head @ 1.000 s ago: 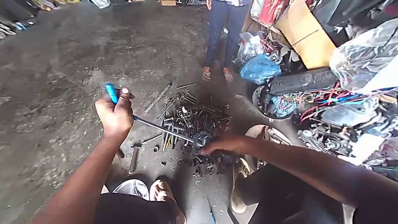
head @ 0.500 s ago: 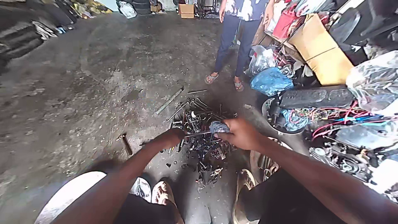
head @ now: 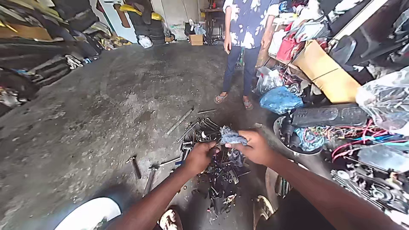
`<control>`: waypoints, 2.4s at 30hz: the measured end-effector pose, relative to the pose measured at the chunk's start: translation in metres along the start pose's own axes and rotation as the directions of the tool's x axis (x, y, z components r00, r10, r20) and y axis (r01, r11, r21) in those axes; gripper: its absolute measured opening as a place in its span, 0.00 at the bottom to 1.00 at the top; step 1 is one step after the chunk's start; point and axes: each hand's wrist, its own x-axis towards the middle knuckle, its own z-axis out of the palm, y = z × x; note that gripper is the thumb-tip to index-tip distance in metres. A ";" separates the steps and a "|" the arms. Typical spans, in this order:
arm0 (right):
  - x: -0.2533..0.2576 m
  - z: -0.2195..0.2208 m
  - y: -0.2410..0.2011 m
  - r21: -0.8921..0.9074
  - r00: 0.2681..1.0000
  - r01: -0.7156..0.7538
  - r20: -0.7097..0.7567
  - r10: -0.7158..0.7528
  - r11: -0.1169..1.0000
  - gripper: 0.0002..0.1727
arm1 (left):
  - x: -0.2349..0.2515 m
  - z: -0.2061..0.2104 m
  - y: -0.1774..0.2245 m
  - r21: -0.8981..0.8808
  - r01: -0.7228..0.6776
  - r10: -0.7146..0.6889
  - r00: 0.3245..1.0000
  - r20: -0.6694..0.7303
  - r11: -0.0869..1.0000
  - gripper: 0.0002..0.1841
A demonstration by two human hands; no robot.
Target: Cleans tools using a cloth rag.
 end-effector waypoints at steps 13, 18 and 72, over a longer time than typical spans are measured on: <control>0.015 -0.057 0.044 0.479 0.779 -0.305 -0.371 0.504 0.823 0.09 | -0.017 -0.065 -0.060 0.023 -0.007 0.013 0.970 -0.244 1.000 0.08; 0.014 -0.054 0.045 0.433 0.802 -0.355 -0.314 0.508 0.829 0.08 | -0.022 -0.072 -0.051 0.128 -0.233 0.264 0.895 -0.359 0.964 0.09; 0.014 0.047 -0.019 0.660 0.898 -0.363 0.060 0.436 0.657 0.19 | -0.011 -0.021 0.015 -0.554 -0.285 0.050 0.915 -0.401 0.782 0.23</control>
